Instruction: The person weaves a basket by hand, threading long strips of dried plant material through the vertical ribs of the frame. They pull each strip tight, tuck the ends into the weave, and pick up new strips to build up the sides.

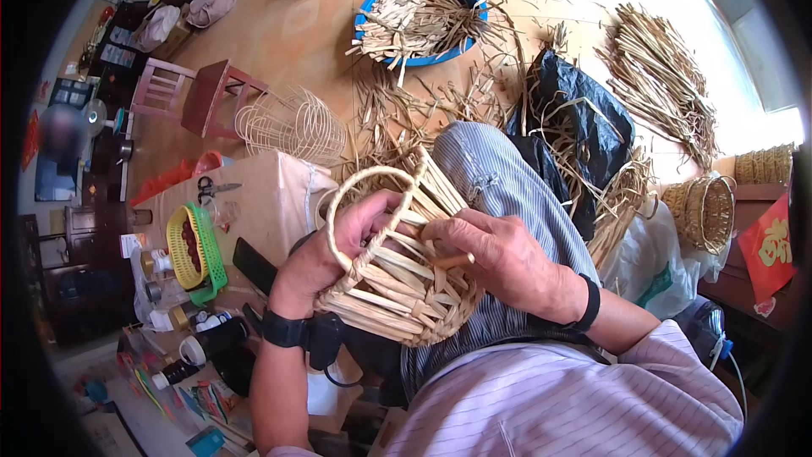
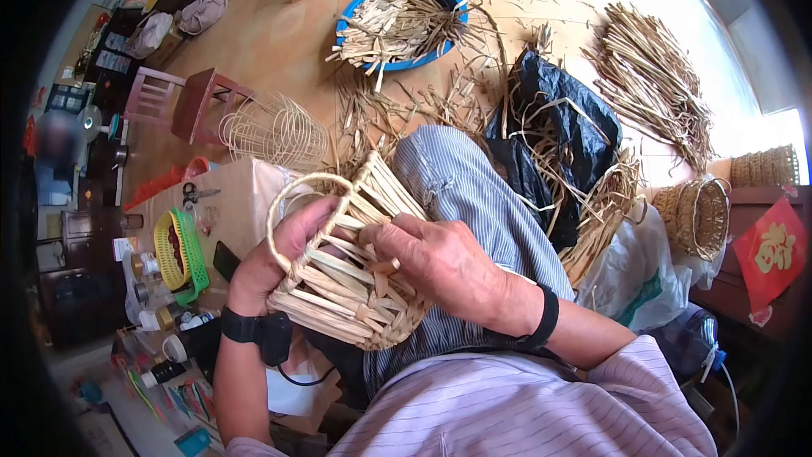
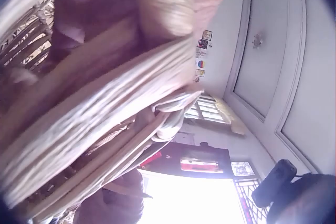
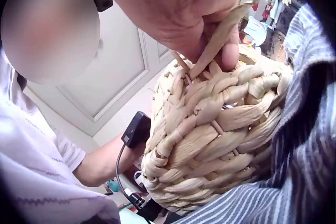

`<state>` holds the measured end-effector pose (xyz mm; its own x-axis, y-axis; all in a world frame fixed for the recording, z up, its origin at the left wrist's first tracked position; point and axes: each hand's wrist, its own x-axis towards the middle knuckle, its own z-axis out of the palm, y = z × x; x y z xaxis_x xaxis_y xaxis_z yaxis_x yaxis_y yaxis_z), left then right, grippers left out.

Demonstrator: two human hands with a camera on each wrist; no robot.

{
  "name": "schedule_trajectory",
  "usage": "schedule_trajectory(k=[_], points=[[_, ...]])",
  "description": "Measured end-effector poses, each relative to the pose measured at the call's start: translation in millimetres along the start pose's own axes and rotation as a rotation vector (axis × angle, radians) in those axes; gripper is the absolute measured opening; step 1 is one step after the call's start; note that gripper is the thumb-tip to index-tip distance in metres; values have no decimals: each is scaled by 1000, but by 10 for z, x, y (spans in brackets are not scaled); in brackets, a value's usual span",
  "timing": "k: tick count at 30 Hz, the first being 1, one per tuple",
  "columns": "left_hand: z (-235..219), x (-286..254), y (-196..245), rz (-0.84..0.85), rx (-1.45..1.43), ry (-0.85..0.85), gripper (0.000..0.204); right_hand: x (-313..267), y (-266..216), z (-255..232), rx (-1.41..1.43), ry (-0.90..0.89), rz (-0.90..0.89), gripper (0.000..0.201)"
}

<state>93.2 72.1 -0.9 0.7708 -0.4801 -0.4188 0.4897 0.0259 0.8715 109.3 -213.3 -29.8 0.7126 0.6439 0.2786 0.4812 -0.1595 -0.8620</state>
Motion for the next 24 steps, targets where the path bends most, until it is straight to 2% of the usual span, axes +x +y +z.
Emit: schedule_trajectory(k=[3, 4, 7, 8, 15, 21, 24], points=[[22, -19, 9, -122, -124, 24, 71, 26, 0, -14, -49, -34, 14, 52], [33, 39, 50, -118, -79, -26, 55, 30, 6, -12, -64, -37, 7, 51], [-38, 42, 5, -226, -126, 33, 39, 20, 9, 0, -114, -39, -5, 48], [-32, 44, -17, -211, -184, 46, 34, 19, -3, -4, -134, -45, -5, 46], [-92, 3, -9, -331, -187, -1, 42, -1, -32, -24, -221, -91, -9, 45], [-156, -101, -139, -294, -328, -11, 58, -29, -14, -64, -192, -102, -27, 47], [-80, -111, -30, -267, -411, -61, 56, -29, 26, -76, -160, -74, -76, 47]])
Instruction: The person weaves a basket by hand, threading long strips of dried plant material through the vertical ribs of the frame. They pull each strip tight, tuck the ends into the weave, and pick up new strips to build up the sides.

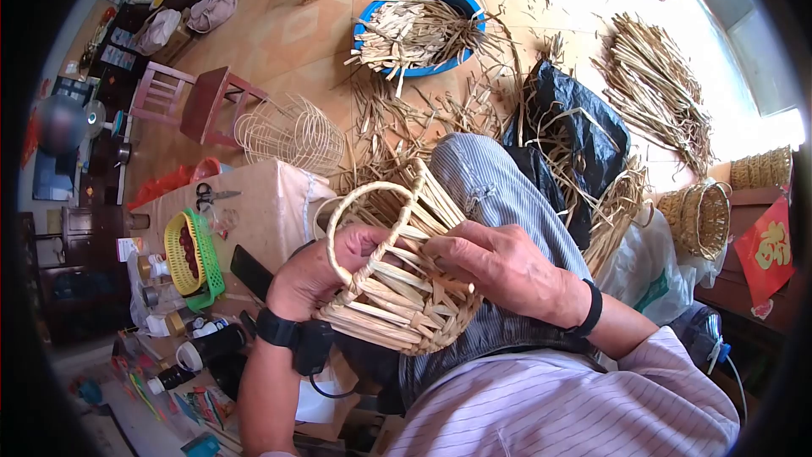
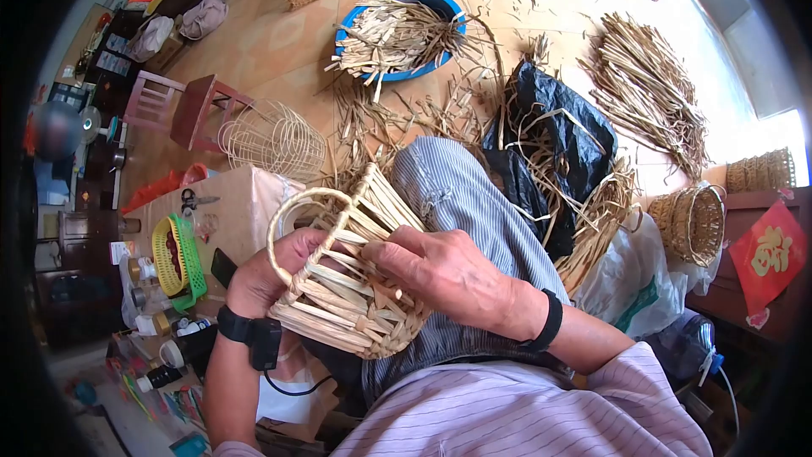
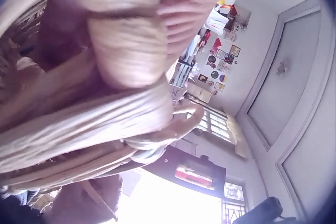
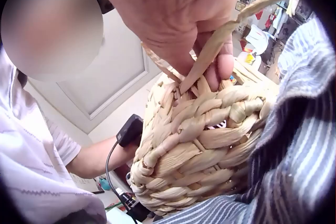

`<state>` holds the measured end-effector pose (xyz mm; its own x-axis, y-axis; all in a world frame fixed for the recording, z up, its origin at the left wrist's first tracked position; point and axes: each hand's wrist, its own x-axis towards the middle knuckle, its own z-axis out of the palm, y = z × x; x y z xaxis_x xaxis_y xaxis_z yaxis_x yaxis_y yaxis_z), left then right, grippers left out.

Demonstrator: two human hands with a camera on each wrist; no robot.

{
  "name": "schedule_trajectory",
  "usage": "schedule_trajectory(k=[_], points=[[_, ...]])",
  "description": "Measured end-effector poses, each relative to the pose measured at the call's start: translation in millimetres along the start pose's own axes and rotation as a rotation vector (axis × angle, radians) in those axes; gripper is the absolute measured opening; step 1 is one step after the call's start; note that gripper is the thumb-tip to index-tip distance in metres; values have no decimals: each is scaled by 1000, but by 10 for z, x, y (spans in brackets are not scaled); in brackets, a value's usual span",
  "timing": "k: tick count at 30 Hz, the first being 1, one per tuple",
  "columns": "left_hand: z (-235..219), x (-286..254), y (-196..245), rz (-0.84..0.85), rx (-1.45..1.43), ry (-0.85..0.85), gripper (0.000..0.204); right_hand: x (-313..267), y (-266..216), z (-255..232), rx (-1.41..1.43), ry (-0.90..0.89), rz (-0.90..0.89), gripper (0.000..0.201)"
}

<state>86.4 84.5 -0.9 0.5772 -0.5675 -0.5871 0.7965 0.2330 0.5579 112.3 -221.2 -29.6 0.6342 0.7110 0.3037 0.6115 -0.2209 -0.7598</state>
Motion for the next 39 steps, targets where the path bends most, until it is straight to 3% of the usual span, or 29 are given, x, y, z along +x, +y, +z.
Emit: schedule_trajectory(k=[3, 9, 14, 19, 22, 25, 30, 36, 39], points=[[85, -61, 1, 43, -17, 25, 58, -7, -9, -38, -18, 16, -20, 49], [-42, 16, -36, -51, 5, -45, 60, -9, -78, -38, -119, 31, -39, 52], [-19, 35, -73, 125, 105, -133, 48, 21, -116, -67, -197, 104, -104, 43], [-144, 117, -61, 49, 156, -124, 62, 73, -168, -33, -275, 149, -107, 37], [-25, 90, 12, 208, 144, -238, 65, 130, -216, -18, -235, 155, -53, 35], [-61, 141, 37, 166, 307, -113, 61, 136, -286, -101, -212, 125, -3, 34], [-183, 182, -13, 366, 680, -178, 41, 45, -437, -162, -216, 69, 46, 30], [-216, 178, -19, 462, 874, -148, 41, 21, -510, -214, -149, -15, 151, 26], [-219, 185, -17, 458, 824, -173, 42, 11, -536, -219, -131, -46, 180, 25]])
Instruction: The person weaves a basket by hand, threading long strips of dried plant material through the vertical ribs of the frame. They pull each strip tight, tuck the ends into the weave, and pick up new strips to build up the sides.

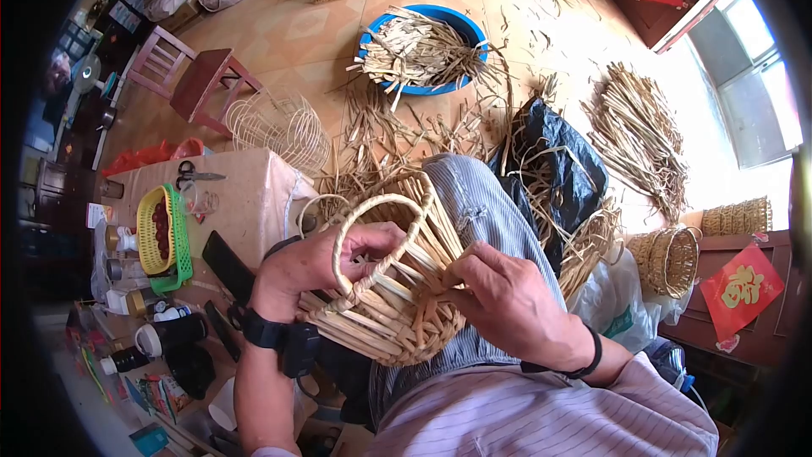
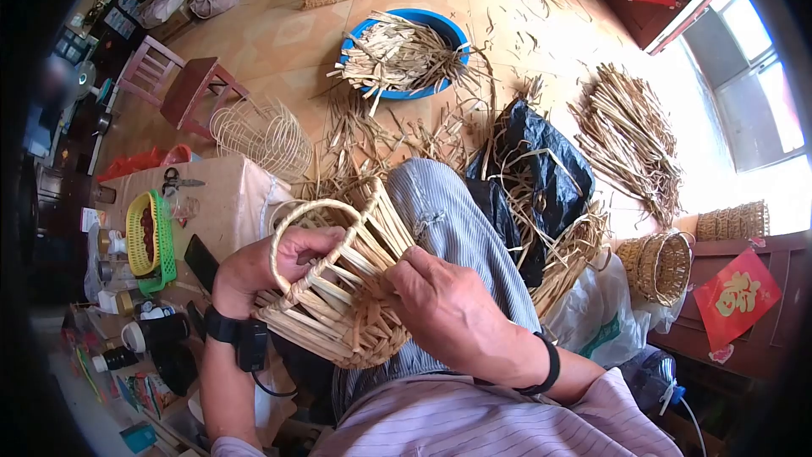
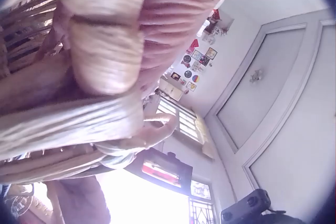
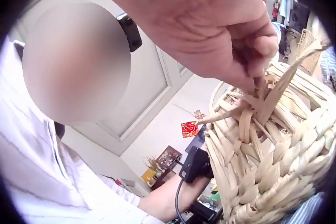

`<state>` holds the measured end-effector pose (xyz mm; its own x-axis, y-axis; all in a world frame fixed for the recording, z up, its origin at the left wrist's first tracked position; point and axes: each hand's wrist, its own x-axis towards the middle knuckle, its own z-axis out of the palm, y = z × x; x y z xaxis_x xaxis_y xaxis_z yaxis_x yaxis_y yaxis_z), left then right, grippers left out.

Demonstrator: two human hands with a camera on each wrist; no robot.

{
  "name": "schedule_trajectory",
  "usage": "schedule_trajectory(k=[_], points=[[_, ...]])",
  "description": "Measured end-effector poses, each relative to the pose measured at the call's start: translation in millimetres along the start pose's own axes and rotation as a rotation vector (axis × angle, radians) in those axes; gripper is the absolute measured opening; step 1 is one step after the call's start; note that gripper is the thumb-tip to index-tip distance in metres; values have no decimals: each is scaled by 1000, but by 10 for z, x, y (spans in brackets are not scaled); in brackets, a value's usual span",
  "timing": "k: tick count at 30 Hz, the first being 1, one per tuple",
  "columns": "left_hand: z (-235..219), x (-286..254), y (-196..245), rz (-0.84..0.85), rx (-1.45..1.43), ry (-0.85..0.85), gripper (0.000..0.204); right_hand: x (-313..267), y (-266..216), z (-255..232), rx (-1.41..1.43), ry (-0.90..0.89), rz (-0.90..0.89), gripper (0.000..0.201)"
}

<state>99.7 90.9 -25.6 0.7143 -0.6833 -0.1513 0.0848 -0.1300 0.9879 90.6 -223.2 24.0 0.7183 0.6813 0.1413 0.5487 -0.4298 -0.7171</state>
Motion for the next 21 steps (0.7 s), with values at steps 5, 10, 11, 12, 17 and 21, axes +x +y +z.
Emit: schedule_trajectory(k=[5, 10, 11, 12, 17, 21], points=[[-52, 8, 16, -26, -8, -36, 45, 15, 57, -62, 98, -32, -23, 23], [-85, 24, -76, 1, -39, -9, 41, 52, -12, 124, 55, 37, -64, 22], [-91, 20, -137, 14, -26, -28, 40, 15, -72, 158, -31, 21, -60, 21], [-97, 34, -164, 29, -14, -50, 39, -19, -85, 159, -34, -4, -22, 21], [-91, 54, -62, 5, -6, -67, 40, -45, 161, -138, 273, -86, 67, 24], [-97, 37, -160, 30, -14, -41, 49, -92, 13, -136, 163, -110, 66, 24]])
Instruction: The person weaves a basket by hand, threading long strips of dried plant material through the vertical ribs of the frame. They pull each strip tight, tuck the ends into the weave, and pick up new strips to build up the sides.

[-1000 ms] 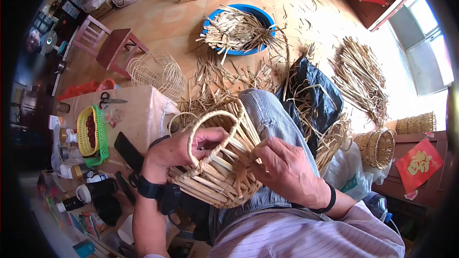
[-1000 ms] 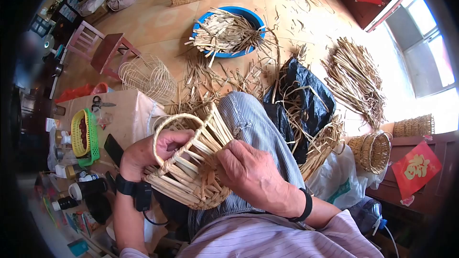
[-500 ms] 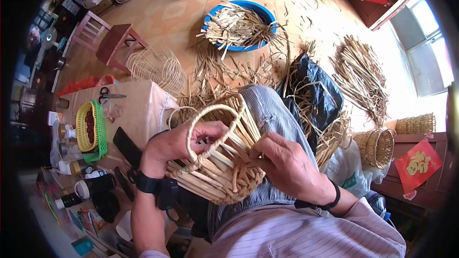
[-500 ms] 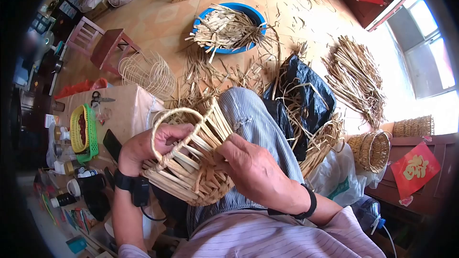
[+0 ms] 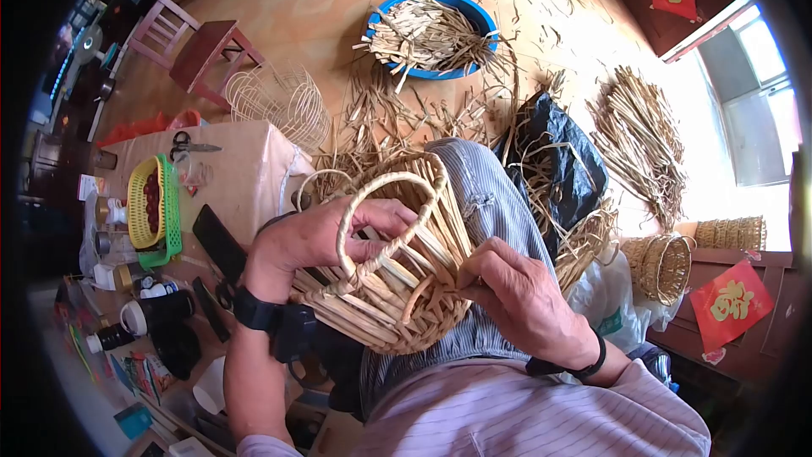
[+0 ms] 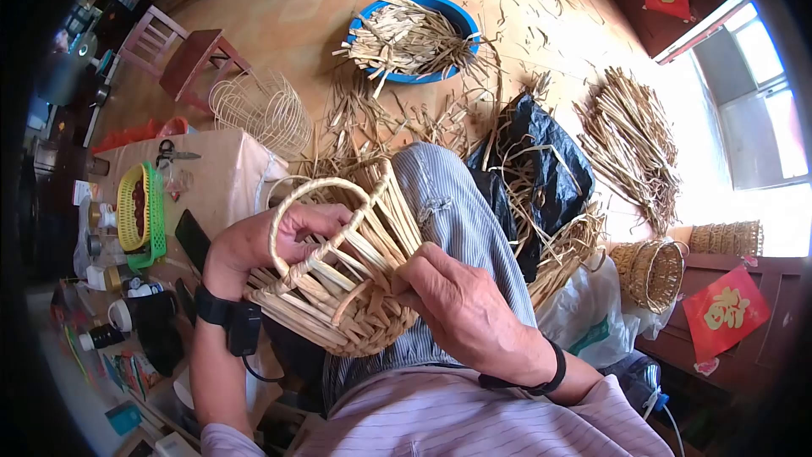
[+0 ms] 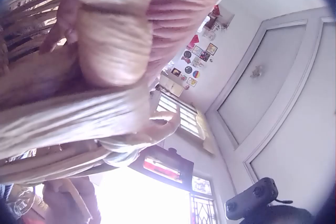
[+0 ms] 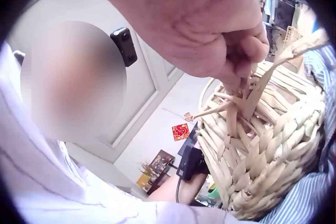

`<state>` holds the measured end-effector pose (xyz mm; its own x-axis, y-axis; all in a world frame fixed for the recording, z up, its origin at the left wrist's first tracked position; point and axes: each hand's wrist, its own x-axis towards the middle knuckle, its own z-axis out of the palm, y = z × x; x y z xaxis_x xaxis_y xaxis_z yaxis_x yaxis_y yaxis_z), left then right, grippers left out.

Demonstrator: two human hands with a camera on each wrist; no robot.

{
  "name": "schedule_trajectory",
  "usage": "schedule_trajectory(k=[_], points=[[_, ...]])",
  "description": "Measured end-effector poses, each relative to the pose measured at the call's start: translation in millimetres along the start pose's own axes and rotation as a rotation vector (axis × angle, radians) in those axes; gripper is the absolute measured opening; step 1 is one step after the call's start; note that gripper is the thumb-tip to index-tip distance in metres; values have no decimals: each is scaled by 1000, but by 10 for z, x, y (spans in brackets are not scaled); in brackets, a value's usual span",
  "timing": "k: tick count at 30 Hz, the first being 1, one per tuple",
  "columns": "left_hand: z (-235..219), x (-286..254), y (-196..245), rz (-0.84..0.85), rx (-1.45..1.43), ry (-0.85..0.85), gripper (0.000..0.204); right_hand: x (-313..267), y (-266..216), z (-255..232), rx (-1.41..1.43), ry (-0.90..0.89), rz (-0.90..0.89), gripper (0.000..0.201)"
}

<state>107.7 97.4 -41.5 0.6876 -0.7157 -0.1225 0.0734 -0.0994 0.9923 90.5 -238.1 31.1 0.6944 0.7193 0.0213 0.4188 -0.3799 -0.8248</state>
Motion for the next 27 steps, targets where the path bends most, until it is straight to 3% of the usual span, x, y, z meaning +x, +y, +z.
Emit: schedule_trajectory(k=[4, 11, 15, 17, 19, 21, 23, 25, 27], points=[[42, -14, 81, -46, 16, -17, 47, -47, 115, -78, 153, -28, -9, 22], [-49, -29, 81, -21, -15, -11, 42, 153, -146, 137, -65, 100, -145, 21], [-10, -80, 39, -48, -63, 12, 45, -55, 19, 129, 192, 149, -159, 20], [-6, -57, 2, -21, -21, -1, 44, -136, 15, -46, 293, 102, 36, 18], [-60, -2, 76, -39, 15, -31, 43, -155, -150, -136, 790, 235, 203, 14], [-91, 3, 61, -10, 10, -8, 42, -147, -233, -136, 702, 171, 17, 10], [-88, -25, 81, -15, 6, 14, 42, -103, -151, -219, 780, 281, -34, 8], [-77, -20, 108, -54, -9, -12, 44, -108, -81, -430, 735, 451, 64, 15], [-65, -32, 200, -89, -43, -24, 44, -147, -127, -494, 642, 457, 9, 18]])
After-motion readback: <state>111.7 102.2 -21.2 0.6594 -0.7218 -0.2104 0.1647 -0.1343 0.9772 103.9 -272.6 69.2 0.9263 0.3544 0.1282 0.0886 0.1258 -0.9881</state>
